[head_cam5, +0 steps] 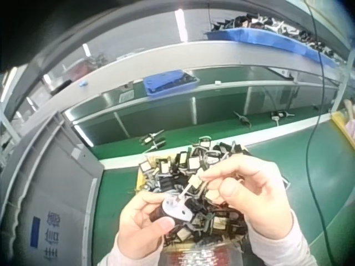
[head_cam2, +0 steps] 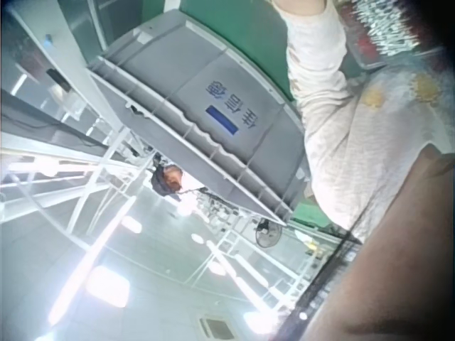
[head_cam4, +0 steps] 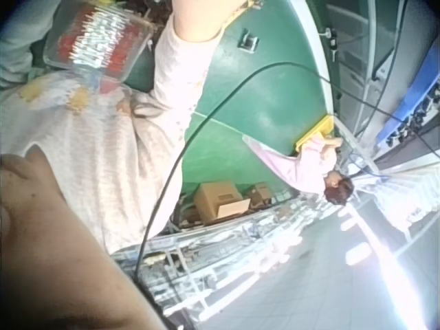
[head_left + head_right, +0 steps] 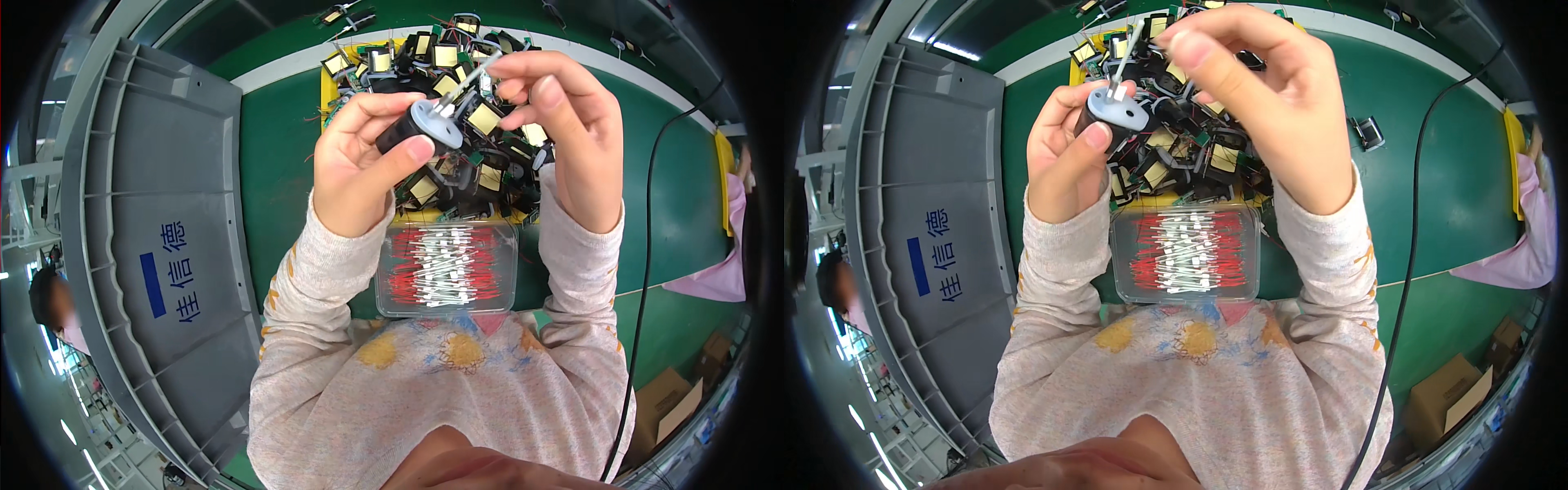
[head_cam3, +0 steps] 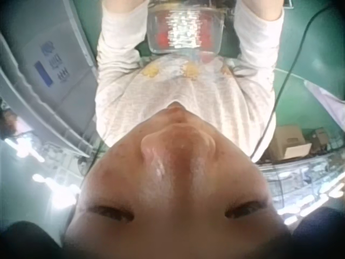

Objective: The person picks small electronic modules from a yellow bin and uses a screwdriver to tighten screws on the components. They handle the items one at a time, manipulating the wires and securing the parts before placing them back into the bin.

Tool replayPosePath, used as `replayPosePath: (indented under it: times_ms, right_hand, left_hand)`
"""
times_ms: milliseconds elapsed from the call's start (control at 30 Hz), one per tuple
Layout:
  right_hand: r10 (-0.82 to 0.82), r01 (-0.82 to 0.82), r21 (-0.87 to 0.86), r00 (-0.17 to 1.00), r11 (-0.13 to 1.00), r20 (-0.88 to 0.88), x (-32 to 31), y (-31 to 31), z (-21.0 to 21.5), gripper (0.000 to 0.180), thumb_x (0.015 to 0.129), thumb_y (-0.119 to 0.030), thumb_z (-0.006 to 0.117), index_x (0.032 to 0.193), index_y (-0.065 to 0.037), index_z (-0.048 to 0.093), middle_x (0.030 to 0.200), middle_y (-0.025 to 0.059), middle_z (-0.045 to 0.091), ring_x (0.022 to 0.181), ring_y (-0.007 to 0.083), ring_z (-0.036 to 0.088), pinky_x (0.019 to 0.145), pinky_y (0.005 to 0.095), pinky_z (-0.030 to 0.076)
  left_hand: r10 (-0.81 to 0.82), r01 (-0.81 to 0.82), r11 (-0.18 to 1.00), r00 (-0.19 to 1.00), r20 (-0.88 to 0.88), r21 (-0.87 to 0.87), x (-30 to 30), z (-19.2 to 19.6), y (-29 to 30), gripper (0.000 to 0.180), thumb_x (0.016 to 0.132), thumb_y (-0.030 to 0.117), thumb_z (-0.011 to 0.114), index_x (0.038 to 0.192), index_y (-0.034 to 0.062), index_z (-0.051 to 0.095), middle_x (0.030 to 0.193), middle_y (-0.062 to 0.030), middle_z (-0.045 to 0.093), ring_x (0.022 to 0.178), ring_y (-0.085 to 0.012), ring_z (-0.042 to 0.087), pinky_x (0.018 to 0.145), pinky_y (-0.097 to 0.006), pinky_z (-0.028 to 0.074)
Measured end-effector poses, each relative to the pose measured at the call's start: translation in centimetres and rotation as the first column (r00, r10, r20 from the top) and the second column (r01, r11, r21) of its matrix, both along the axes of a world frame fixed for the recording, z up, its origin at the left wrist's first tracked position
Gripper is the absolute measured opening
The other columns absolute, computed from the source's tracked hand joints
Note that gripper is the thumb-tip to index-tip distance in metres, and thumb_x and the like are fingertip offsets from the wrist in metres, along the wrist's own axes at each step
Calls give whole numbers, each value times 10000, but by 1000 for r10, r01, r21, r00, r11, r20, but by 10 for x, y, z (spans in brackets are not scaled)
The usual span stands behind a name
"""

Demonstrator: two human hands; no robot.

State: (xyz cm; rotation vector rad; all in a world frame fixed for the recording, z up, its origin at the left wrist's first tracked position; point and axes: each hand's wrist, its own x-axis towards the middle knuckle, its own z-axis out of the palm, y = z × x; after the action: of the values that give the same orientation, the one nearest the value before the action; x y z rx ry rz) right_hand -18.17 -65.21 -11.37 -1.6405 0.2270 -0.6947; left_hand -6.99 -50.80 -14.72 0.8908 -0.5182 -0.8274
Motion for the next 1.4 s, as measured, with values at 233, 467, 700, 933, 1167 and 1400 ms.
replayPosePath:
  times_ms: [233,467,700,933,1167,1400]
  right_hand:
    - [-28,28,-6,996,1000,86,18,25,-16,120,721,-71,673,817,-12,632,764,35,579,690,93,558,588,210,466]
    - [-38,37,14,990,999,137,19,30,-19,87,722,-54,666,777,3,630,744,32,571,656,85,549,573,204,458]
    - [-50,53,-51,997,997,64,10,26,-16,200,705,-51,676,896,-28,623,851,42,586,759,86,526,585,194,428]
    - [-256,254,30,953,967,161,-43,19,-5,230,746,5,583,973,32,557,939,92,565,835,134,524,744,245,415]
    - [-225,224,48,974,973,31,-55,21,-14,175,746,21,590,919,36,569,864,88,563,773,136,544,710,242,425]
    - [-237,235,81,971,969,20,-60,20,-17,184,746,22,586,929,35,570,865,82,565,776,135,544,714,241,423]
  left_hand:
    - [37,-35,998,999,38,-55,-2,-5,1,354,670,-71,667,965,5,486,1008,-137,582,966,-185,543,860,-307,436]
    - [46,-53,989,998,-52,-139,-9,-9,1,378,649,-89,677,959,16,487,1015,-146,579,965,-193,547,853,-309,443]
    - [23,-15,992,998,58,-122,5,-4,1,339,682,-81,640,979,-6,493,1011,-146,583,930,-200,566,836,-319,452]
    - [199,-349,894,871,448,282,204,-21,-26,247,757,103,660,992,68,594,906,-41,641,805,-145,628,654,-210,447]
    - [289,-356,692,934,210,629,282,-100,-76,434,768,271,660,1145,107,523,1174,-103,536,1069,-204,520,865,-367,434]
    - [-291,-238,869,461,838,433,224,-27,-72,139,763,135,638,846,28,605,830,-46,623,804,-138,573,751,-256,436]
